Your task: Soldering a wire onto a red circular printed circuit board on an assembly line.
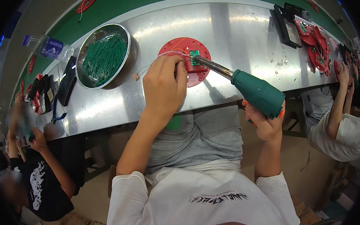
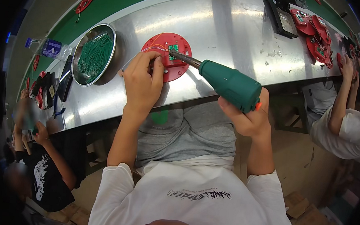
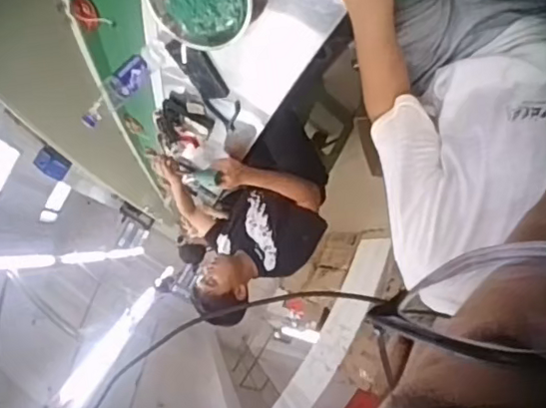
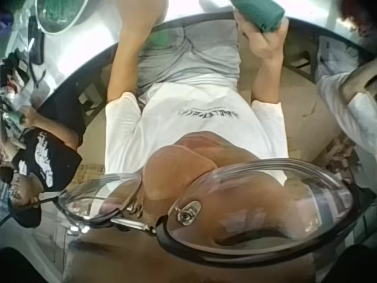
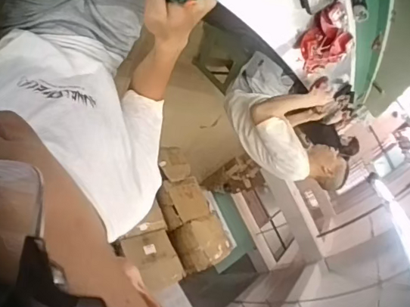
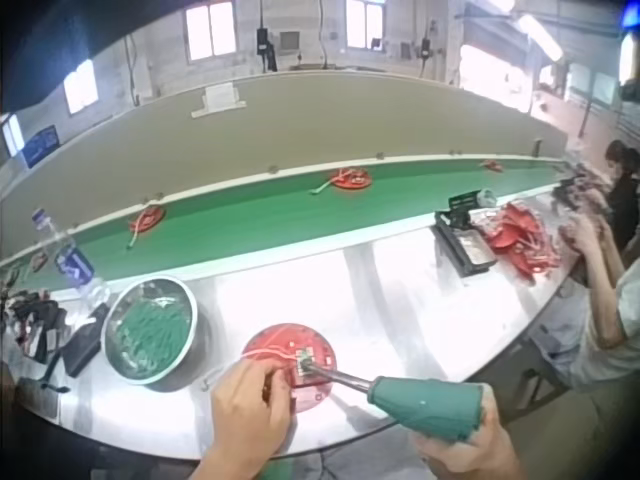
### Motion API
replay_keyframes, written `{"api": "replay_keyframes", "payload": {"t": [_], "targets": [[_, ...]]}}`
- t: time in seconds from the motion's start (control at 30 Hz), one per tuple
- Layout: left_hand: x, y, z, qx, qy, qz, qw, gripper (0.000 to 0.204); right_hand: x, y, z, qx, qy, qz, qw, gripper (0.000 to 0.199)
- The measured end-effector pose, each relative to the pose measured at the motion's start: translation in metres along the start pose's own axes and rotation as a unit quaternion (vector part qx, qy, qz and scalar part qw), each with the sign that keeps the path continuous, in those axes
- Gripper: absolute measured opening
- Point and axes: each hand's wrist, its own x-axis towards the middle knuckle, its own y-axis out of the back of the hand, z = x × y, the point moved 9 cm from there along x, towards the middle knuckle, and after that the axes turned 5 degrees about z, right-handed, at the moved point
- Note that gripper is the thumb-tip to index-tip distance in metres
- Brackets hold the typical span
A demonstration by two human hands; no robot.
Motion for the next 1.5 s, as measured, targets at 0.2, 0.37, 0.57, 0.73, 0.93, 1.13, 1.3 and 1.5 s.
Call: {"api": "replay_keyframes", "payload": {"t": [0.2, 0.37, 0.57, 0.73, 0.93, 1.13, 1.3, 1.5], "targets": [[0.000, 0.001, 0.000, 0.001, -0.007, 0.007, 1.000, 0.005, 0.000, -0.002, 0.002, -0.015, 0.003, -0.020, 1.000, 0.026], [0.001, 0.001, -0.001, -0.001, -0.012, 0.008, 1.000, 0.005, 0.003, -0.004, 0.006, 0.026, -0.079, 0.007, 0.997, 0.020], [0.000, 0.001, -0.001, -0.007, -0.018, 0.013, 1.000, 0.004, 0.002, 0.008, -0.002, 0.101, -0.050, 0.079, 0.991, 0.025], [-0.001, 0.001, -0.002, -0.009, -0.011, 0.016, 1.000, 0.004, -0.001, 0.006, -0.001, 0.087, -0.055, 0.067, 0.992, 0.026], [-0.003, 0.000, -0.002, -0.005, -0.009, 0.014, 1.000, 0.004, -0.003, -0.001, 0.003, 0.073, -0.073, 0.052, 0.993, 0.020], [0.000, 0.001, -0.001, -0.002, -0.020, 0.020, 1.000, 0.005, 0.000, -0.004, 0.011, 0.048, -0.084, 0.040, 0.994, 0.013], [0.000, 0.002, -0.001, 0.000, -0.029, 0.026, 0.999, 0.005, 0.003, -0.002, 0.014, 0.082, -0.085, 0.040, 0.992, 0.015], [0.000, 0.000, 0.000, -0.006, -0.040, 0.024, 0.999, 0.006, -0.003, 0.013, 0.009, 0.118, -0.051, 0.088, 0.988, 0.036]]}}
